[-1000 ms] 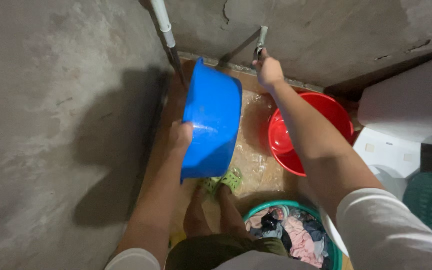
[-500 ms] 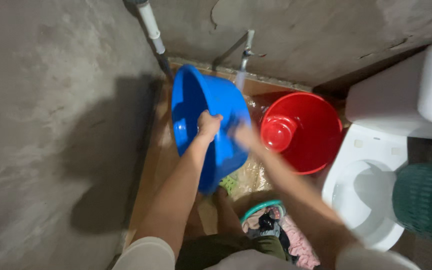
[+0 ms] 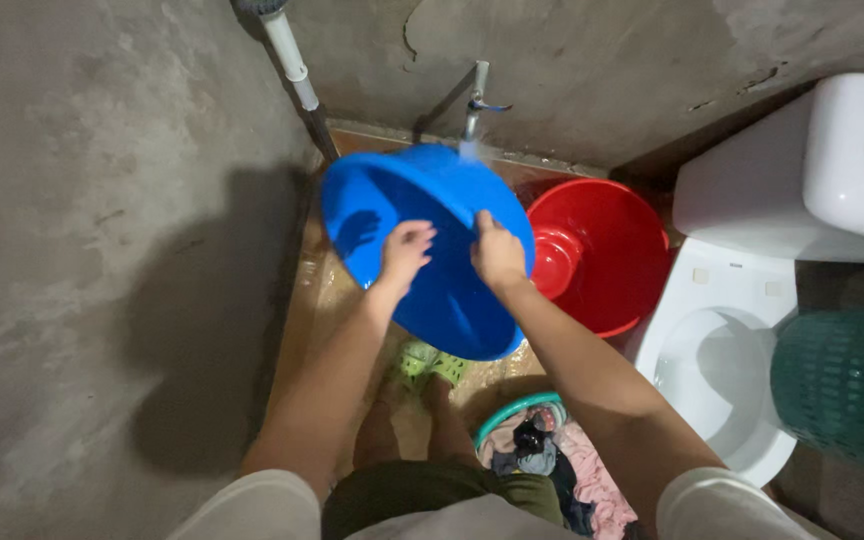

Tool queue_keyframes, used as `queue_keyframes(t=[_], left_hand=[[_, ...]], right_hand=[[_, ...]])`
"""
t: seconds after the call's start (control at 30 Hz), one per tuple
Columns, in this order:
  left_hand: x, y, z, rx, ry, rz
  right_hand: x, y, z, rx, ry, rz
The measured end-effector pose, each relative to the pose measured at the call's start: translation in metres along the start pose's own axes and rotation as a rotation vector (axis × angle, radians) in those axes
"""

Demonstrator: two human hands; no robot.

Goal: The person fills a blue basin with water and pours it into a laundry basket. They then pick up a red bucket, apply liquid soap to a yellow sponge, and scrub the outside of the bucket. Finally, they rinse the bucket under running water from a tap.

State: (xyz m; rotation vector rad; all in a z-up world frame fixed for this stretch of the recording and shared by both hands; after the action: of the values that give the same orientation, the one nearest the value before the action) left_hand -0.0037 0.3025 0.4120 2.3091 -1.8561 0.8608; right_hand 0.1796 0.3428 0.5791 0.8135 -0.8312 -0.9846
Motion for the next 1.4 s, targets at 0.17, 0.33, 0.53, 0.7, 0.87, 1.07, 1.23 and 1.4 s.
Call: queue_keyframes(t=[0.17, 0.33, 0.53, 0.7, 0.87, 1.07, 1.23, 1.4], left_hand=[[0.037, 0.087, 0.043, -0.038, 0.144, -0.201], [0.086, 0.135, 0.060, -0.340, 0.368, -0.395], [0.131, 0.149, 0.071, -0.569, 0.462, -0.397], [0.124, 0.146, 0.074, -0.929, 0.382, -0.285], [0.124, 0.144, 0.094, -0.812, 0.412, -0.277], [0.127, 0.163, 0.017, -0.717, 0.311, -0.530], [0.126, 0.121, -0.099, -0.182, -0.135, -0.395], [0.169, 0.083, -0.169, -0.358, -0.328, -0.440]], right_hand=[[0.051, 0.036, 0.034, 0.002, 0.284, -0.130], [0.111, 0.090, 0.008, -0.066, 0.170, -0.255], [0.183, 0.128, -0.083, -0.182, -0.316, -0.266], [0.211, 0.124, -0.128, -0.136, -0.516, -0.347], [0.196, 0.106, -0.159, -0.431, -0.528, -0.361], [0.171, 0.058, -0.189, -0.972, -0.611, -0.209], [0.167, -0.035, -0.214, -1.478, -0.674, -0.183], [0.167, -0.136, -0.210, -1.527, -0.873, -0.054]])
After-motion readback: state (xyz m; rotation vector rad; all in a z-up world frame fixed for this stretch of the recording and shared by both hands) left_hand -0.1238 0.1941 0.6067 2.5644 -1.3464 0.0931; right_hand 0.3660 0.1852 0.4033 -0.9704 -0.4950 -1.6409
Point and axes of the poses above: each hand's wrist, its own x-axis away from the middle knuckle, its own y-axis out of the back of the hand, z = x × y, the point moved 6 cm from there along -x, towards the middle knuckle, and after that the axes turned 4 degrees about z, right-handed, at the moved point
